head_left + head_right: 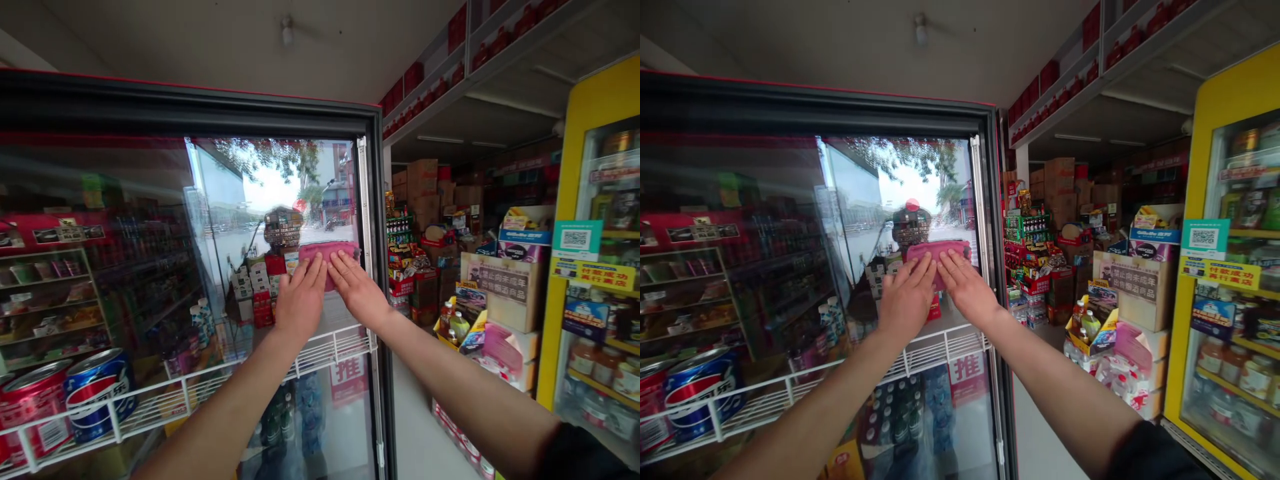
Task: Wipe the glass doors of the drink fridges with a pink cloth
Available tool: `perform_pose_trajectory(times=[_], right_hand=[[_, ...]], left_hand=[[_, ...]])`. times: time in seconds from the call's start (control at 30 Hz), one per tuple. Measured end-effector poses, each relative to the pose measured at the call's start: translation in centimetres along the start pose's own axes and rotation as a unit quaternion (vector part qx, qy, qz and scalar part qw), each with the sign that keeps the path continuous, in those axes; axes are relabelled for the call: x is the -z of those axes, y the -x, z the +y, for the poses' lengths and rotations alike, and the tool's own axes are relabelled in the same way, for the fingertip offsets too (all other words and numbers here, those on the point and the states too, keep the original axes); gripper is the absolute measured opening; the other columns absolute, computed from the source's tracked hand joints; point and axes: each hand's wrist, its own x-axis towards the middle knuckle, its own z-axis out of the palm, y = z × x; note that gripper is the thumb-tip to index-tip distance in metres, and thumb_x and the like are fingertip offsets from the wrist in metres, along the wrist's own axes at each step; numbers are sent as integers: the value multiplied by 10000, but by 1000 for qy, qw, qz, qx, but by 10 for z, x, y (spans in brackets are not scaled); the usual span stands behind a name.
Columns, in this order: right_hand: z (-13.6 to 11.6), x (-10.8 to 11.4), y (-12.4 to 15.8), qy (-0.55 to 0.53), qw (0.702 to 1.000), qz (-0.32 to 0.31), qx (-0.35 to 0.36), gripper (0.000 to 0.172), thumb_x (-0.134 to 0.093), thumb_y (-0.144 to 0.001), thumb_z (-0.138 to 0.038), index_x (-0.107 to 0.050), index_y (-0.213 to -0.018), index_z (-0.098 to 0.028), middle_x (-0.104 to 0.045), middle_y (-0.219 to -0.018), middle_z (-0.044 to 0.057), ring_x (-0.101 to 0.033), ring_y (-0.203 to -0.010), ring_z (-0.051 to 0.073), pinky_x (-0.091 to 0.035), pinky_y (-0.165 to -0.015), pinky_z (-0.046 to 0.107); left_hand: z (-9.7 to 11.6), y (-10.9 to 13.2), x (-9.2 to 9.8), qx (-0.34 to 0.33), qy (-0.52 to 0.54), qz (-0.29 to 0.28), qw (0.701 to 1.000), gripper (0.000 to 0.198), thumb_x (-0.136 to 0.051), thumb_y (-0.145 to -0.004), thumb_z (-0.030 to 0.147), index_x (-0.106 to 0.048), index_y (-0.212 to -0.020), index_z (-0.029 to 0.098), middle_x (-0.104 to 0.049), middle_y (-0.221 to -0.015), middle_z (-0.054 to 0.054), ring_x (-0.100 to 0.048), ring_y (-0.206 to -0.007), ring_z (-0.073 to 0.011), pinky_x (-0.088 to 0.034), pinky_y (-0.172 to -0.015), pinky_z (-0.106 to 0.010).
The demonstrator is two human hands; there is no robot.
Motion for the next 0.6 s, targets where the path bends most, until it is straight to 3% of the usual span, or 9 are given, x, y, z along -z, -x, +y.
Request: perform_pose_trajectory(times=[0.1,0.2,0.3,0.47,0.6], right_hand=[[11,5,7,31,999,-5,-23,619,-487,-1063,-38,-479,-1681,-59,-414,-1769,233,-304,-1715,345,-408,-1367,612],[22,13,-6,42,998,-2,-36,617,-489,-1068,-76,-466,-1683,-34,-388,-1778,246,-290,-1720,355,-397,-1369,605],[35,26,-32,55,997,-3,-54,626,-477,-1072,-97,-437,-1689,3,-351,-1791,262,-285,-1722,363,-368,-1382,598],[60,57,-86,107,992,1,-60,610,-431,-1085,-137,-453,-1672,26,-371,-1786,270,-348,-1693,402,-161,-1409,720],[76,75,-121,118,991,35,-57,608,-400,-1078,-148,-457,-1655,34,-419,-1770,268,-395,-1667,400,-113,-1405,739]], left_hand=[[11,-13,-3,-25,-1,-11,1000,579,-447,-1081,149,-577,-1640,228,-490,-1754,-111,-561,-1529,-366,-543,-1025,-564],[11,-32,0,-34,0,-5,999,612,-400,-1092,148,-500,-1690,221,-450,-1783,-112,-494,-1588,-360,-514,-1076,-596],[6,-61,8,-38,-3,5,999,621,-324,-1107,157,-450,-1715,196,-403,-1812,-109,-424,-1632,-349,-462,-1134,-616],[-5,-118,29,-40,3,28,999,648,-309,-1095,153,-411,-1734,183,-376,-1829,-122,-362,-1656,-364,-364,-1216,-630],[-12,-154,42,-36,19,49,998,642,-327,-1096,157,-388,-1735,159,-384,-1824,-138,-323,-1672,-369,-284,-1263,-649]])
